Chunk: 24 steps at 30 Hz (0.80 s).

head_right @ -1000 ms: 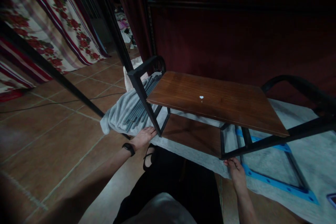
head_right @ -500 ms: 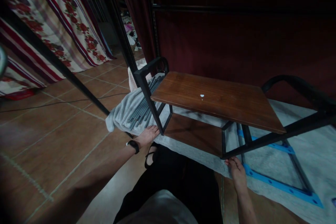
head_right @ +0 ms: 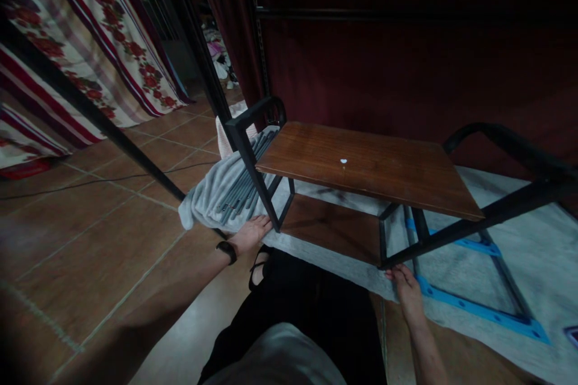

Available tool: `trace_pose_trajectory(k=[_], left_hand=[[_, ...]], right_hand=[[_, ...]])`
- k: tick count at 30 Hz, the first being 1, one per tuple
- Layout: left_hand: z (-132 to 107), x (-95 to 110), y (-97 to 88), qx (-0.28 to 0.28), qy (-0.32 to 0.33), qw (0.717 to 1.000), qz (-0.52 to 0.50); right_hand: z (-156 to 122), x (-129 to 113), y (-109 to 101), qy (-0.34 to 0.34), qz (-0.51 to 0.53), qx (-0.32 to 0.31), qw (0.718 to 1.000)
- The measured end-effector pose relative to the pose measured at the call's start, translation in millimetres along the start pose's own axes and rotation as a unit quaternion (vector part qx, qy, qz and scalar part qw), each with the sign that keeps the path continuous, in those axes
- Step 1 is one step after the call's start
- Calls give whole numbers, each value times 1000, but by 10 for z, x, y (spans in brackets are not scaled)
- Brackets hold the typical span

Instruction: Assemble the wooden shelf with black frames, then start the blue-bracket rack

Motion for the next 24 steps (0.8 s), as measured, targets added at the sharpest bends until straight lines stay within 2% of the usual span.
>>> trace_pose_trajectory(k=[3,5,7,13,19,24], left_hand=[[-27,-98,-18,75,-50,989,-115],[-41,-141,-26,129,-78,965,-214],[-41,-138,-21,152,-91,939,-295],[2,-39,4,126,-115,909,-379],[62,-125,81,128,-164,870,-447],[92,-187,154,126,-184,855,-468]], right_hand=[[-16,-39,12,4,22,-11,1000],[-51,-106,21,0,28,-16,999],[-88,-185,30,-10,24,-21,999],[-116,-298,43,-44,3,-32,999],[-96,-301,64,-54,18,-33,998],[-122,-351,77,-63,6,-38,997]])
Point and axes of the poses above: each hand's wrist, its own z-axis towards the middle knuckle, its own y-axis out of the palm, x = y × z, the point moved 4 cm from there along z, towards the middle knuckle, and after that the axes turned 9 degrees about -z, right-handed, at the moved point
